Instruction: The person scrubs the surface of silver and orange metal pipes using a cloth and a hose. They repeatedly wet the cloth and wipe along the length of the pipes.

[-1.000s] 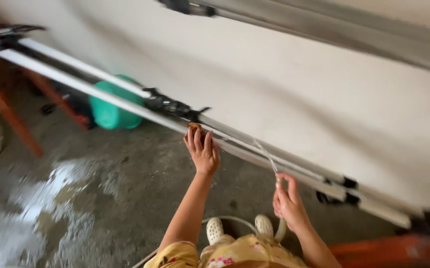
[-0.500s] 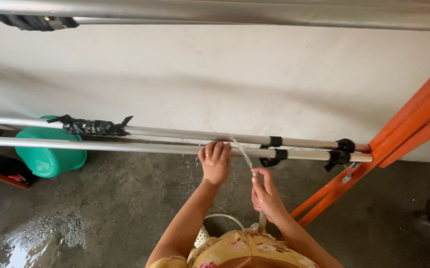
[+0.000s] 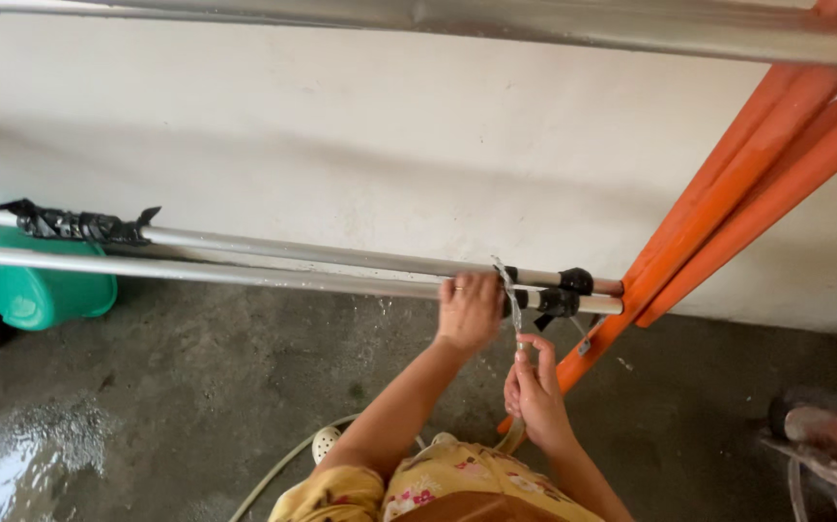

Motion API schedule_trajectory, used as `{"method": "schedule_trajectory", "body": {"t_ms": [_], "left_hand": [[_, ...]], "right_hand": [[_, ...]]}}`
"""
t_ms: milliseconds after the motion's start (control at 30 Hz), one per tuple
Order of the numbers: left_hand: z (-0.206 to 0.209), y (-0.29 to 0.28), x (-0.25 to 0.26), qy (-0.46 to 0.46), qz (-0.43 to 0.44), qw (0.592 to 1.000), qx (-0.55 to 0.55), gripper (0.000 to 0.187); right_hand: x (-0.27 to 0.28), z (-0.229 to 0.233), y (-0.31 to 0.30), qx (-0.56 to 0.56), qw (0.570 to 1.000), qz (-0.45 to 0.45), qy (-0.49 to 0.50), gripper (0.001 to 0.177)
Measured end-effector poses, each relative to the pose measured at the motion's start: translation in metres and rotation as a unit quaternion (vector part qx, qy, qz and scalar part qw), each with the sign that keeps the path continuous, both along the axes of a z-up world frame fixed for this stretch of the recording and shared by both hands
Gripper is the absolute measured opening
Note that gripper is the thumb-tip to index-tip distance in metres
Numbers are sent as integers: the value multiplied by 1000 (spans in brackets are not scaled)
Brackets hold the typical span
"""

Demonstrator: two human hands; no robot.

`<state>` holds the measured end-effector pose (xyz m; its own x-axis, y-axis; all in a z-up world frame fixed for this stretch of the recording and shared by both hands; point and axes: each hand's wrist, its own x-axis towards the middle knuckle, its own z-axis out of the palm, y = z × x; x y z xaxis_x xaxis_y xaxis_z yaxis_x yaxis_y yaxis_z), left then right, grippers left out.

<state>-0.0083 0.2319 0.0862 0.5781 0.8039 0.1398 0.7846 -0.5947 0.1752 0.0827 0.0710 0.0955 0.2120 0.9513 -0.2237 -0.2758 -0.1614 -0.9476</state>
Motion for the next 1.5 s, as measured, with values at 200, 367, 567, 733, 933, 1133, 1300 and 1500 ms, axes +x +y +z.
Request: {"method": "schedule_trajectory", "body": {"t_ms": [200,367,567,733,933,1133,1300,1500], "left_hand": [[19,16,-52,13,205,972,-114,48],[3,-1,-12,27,146,988,-33,53],[-24,-5,-36,-124,-65,977,158,48],[-26,17,-131,-94,47,982,156,35],[-20,45,-241,-137,194,950,200,30],[-21,50,-231,-186,224,933,213,19],[-19,50,-220,-229,90,943,222,18],[-16,73,-287,-219,99,965,106,9]], "right_hand": [[24,3,-7,11,999,9,-31,30],[15,4,7,-74,995,67,-29,31],[-26,2,34,-34,978,181,-94,32],[-55,2,55,-55,975,205,-66,32],[-93,3,71,-41,972,219,-74,32],[-122,2,85,4,969,233,-76,32],[-160,0,100,3,952,290,-95,31],[-181,0,106,-24,939,318,-126,31]]}}
